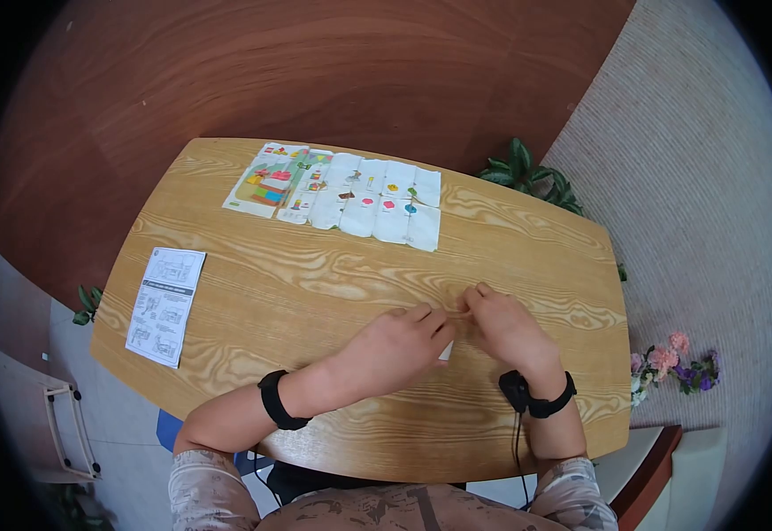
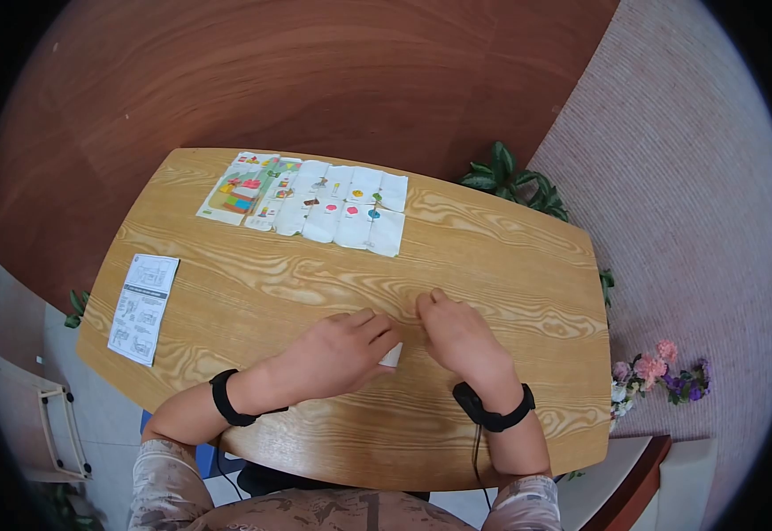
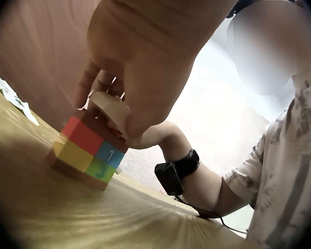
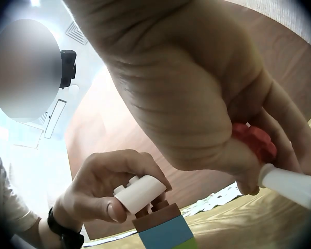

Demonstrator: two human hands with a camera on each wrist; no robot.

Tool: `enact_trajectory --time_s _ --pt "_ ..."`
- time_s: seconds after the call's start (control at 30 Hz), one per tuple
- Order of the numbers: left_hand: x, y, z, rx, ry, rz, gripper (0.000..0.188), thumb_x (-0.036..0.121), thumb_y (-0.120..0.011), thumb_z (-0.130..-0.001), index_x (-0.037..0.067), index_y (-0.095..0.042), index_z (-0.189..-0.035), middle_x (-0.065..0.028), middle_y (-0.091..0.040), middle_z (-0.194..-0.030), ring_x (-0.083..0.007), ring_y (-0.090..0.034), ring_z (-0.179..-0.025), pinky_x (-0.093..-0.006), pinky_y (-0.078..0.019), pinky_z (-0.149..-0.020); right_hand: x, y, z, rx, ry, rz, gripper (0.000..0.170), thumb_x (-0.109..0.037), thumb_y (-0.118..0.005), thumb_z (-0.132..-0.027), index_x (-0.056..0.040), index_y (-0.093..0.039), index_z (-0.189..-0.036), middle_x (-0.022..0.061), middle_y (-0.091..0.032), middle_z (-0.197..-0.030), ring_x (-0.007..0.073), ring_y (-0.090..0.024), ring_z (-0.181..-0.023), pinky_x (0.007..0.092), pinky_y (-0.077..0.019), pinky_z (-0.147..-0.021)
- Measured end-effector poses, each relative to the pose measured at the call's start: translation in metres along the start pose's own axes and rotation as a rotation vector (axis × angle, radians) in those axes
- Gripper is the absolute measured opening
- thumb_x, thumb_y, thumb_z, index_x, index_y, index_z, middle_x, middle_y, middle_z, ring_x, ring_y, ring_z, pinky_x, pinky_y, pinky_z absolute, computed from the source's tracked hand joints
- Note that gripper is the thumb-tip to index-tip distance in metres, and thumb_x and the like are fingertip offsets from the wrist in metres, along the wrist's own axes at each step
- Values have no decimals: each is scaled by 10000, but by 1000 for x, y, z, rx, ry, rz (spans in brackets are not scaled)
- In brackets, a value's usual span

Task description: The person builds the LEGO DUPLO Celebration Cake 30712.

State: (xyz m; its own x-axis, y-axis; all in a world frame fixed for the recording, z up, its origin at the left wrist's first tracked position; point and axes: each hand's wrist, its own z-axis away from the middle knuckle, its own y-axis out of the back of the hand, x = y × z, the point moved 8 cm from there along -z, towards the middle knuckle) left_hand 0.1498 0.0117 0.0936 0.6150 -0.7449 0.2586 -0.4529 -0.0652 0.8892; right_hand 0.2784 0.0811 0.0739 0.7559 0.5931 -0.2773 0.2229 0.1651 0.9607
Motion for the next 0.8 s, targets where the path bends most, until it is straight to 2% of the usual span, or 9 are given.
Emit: enact_trajectory --time_s 0.13,0.23,0.53,0.63,0.73,0.8 --pt "-4 4 0 24 41 -47 393 308 -765 -882 38 -658 -1147 -97 -653 -1024 -271 -667 -963 -380 -567 -810 -3 3 1 19 13 10 191 18 -618 -862 -5 -555 -1040 230 -627 -1012 456 -669 -867 543 -544 -729" --pt "-16 -9 3 -30 94 -56 399 327 -756 -897 37 -646 -1148 -98 -658 -1015 -275 -679 -964 -381 -572 -805 -2 3 1 6 6 13 201 20 -624 -854 -6 -557 -1041 226 -628 -1021 451 -668 -873 538 -544 -734" --pt "-18 -14 6 -139 37 -49 404 319 -732 -908 78 -606 -1207 -95 -640 -1003 -279 -693 -962 -380 -585 -798 -4 5 2 1 14 -30 220 36 -623 -841 -17 -571 -1048 204 -629 -1040 434 -669 -885 512 -547 -753" --pt "-15 -18 6 -111 -13 -83 365 300 -719 -908 126 -614 -1210 -89 -625 -991 -280 -702 -907 -390 -600 -734 -6 6 1 -3 13 -34 221 40 -621 -839 -19 -569 -1046 205 -627 -1037 434 -666 -897 513 -544 -758" --pt "-11 -19 7 -90 -19 -126 348 291 -702 -913 162 -623 -1226 -92 -620 -987 -284 -710 -834 -403 -603 -634 -3 4 1 -46 -42 -36 281 23 -701 -836 -22 -614 -1099 164 -671 -1055 393 -684 -962 456 -565 -810" --pt "-10 -19 8 -94 -42 -139 344 282 -695 -916 173 -629 -1236 -98 -615 -980 -285 -711 -773 -407 -593 -576 -4 4 1 -47 -37 -26 279 22 -706 -835 -23 -615 -1096 161 -673 -1059 391 -687 -958 453 -567 -806"
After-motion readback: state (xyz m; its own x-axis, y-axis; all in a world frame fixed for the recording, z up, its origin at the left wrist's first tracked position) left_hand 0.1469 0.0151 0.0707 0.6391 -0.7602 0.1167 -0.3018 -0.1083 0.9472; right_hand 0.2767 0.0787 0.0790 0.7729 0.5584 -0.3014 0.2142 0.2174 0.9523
